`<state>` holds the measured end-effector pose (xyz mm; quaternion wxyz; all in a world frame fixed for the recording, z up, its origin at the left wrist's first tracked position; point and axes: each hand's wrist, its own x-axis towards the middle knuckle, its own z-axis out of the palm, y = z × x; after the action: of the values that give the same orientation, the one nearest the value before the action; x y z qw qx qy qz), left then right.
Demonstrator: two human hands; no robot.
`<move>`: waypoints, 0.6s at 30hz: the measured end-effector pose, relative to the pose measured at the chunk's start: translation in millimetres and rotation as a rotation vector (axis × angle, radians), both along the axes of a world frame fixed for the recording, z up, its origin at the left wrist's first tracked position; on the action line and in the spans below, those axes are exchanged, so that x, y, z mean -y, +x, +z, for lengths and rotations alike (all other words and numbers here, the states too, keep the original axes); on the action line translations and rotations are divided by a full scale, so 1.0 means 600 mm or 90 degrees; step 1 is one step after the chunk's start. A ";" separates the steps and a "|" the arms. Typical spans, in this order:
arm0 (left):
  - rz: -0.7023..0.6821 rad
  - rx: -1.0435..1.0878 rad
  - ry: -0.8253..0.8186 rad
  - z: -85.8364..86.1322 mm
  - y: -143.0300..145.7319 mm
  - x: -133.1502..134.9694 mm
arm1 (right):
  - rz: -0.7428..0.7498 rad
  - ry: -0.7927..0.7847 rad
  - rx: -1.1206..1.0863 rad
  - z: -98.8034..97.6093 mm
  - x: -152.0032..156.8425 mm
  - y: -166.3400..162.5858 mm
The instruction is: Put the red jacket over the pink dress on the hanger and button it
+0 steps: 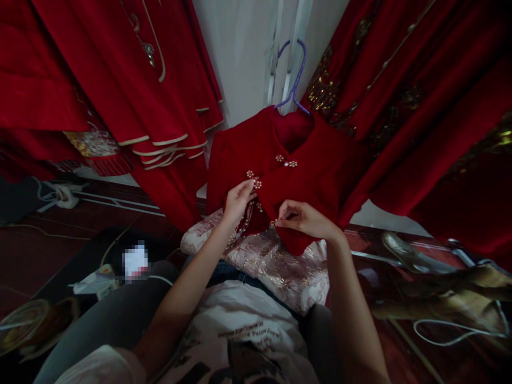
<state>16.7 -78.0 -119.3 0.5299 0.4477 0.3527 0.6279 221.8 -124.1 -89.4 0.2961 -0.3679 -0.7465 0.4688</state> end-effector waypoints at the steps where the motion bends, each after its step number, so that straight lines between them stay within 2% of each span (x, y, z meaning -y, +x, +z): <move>1: -0.003 0.024 -0.005 0.008 0.002 0.001 | -0.002 -0.006 -0.005 0.003 0.002 0.003; 6: 0.005 0.105 -0.046 0.018 0.010 0.002 | -0.005 -0.019 -0.022 0.004 0.001 0.012; 11: 0.139 0.160 -0.071 0.018 0.029 0.000 | -0.003 -0.015 -0.025 0.007 0.002 0.010; 13: 0.107 0.156 -0.096 0.024 0.039 0.001 | 0.001 -0.014 -0.025 0.008 0.004 0.011; 15: 0.034 0.084 -0.081 0.036 0.049 0.001 | 0.008 -0.016 -0.025 0.010 0.006 0.015; 16: 0.013 0.025 -0.042 0.044 0.055 0.001 | 0.013 -0.021 -0.023 0.011 0.007 0.018; 18: 0.027 -0.116 0.096 0.063 0.065 -0.002 | 0.029 -0.043 -0.016 0.014 0.010 0.026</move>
<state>55.7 -76.8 -81.7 0.4473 0.5340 0.3606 0.6203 237.2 -130.3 -80.7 0.2826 -0.3548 -0.7346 0.5047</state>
